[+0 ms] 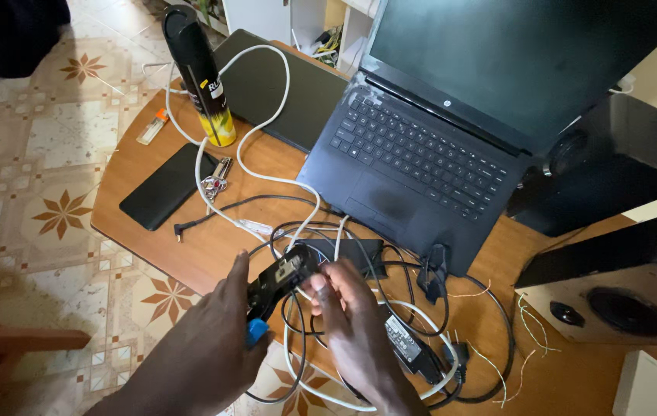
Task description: The person strips the outer jacket of a white Ethernet cable, arranges the internal wires, and uses a crimping tool to attach an RJ45 connector. The person repeats the process on the other end of the cable, then plugs one end into a laptop.
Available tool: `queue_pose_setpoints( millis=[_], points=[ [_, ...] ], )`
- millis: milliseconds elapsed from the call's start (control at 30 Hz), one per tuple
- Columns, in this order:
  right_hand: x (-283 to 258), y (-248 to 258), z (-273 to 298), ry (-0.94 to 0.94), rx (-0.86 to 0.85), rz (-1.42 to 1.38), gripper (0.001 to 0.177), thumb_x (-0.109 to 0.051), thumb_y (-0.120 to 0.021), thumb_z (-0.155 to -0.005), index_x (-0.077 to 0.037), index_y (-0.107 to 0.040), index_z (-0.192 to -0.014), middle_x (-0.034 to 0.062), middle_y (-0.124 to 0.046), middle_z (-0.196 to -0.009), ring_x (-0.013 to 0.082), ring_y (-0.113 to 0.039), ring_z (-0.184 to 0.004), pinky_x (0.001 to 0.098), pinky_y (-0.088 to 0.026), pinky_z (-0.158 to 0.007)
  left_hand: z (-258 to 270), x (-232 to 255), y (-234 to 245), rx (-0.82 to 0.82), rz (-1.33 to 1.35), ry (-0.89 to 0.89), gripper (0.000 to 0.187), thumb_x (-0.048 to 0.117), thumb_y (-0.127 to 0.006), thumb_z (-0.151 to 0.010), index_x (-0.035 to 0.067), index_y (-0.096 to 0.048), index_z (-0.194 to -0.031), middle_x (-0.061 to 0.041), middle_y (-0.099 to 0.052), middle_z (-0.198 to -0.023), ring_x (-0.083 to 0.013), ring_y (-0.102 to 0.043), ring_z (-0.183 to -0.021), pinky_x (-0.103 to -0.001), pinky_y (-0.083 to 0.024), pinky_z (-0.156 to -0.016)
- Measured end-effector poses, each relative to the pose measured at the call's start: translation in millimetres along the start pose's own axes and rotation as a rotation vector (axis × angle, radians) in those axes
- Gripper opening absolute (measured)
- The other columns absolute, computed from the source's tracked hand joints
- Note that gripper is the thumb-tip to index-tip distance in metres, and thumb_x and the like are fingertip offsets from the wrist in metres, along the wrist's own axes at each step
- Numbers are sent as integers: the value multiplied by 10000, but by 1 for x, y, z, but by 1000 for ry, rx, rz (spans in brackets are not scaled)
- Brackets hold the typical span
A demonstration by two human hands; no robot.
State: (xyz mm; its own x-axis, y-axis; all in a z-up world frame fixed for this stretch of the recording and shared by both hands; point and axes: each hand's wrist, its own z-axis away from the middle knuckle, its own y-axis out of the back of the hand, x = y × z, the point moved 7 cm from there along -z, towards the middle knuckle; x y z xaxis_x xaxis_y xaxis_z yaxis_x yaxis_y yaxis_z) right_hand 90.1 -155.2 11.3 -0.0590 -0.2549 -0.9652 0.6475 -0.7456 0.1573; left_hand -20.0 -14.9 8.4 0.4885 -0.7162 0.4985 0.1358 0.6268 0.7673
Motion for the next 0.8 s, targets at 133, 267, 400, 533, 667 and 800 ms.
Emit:
queue_pose_setpoints(
  millis=[133,267,400,533,667,800],
  points=[
    [11,0,9,89,-49,-48,246,-203,-472,-1069,-7,-613,-1024,44,-608,-887,135,-601,-854,302,-521,-801,8,12,12,134,-297,-90,1050,175,-659,-776,-101,-88,-1613,-200,-571,-1226,-343,-577,-1150,-473,-434,-1022],
    [34,5,14,99,-59,-184,190,-146,-512,-1043,2,-623,-1082,61,-663,-992,120,-616,-967,285,-484,-910,15,34,25,307,-465,-193,920,92,-556,-762,-112,-157,-1565,-211,-574,-1181,-371,-575,-1092,-505,-406,-1007],
    [43,10,19,266,-9,-297,138,-65,-558,-1068,37,-650,-1085,93,-609,-999,148,-598,-973,304,-479,-912,28,49,39,434,-381,-332,811,59,-530,-775,-133,-229,-1503,-246,-569,-1146,-394,-585,-1074,-515,-428,-983],
    [51,11,23,244,92,-258,157,-42,-597,-986,29,-672,-1105,102,-681,-1020,160,-677,-989,310,-528,-902,26,48,39,402,-283,-334,550,11,-515,-769,-86,-417,-1301,-269,-544,-1177,-397,-599,-1055,-490,-479,-927],
    [46,5,19,183,110,-142,145,-85,-603,-984,16,-682,-1052,105,-731,-943,181,-774,-928,324,-606,-865,10,24,16,40,-171,-54,411,-24,-536,-806,64,-463,-1201,-205,-500,-1190,-381,-599,-1041,-477,-508,-866],
    [43,0,15,21,99,-123,185,-139,-602,-971,-2,-695,-1055,104,-772,-933,164,-795,-916,331,-625,-841,2,11,12,-46,-142,-36,372,44,-568,-885,93,-446,-1233,-171,-541,-1098,-374,-601,-1049,-492,-484,-893]
  ],
)
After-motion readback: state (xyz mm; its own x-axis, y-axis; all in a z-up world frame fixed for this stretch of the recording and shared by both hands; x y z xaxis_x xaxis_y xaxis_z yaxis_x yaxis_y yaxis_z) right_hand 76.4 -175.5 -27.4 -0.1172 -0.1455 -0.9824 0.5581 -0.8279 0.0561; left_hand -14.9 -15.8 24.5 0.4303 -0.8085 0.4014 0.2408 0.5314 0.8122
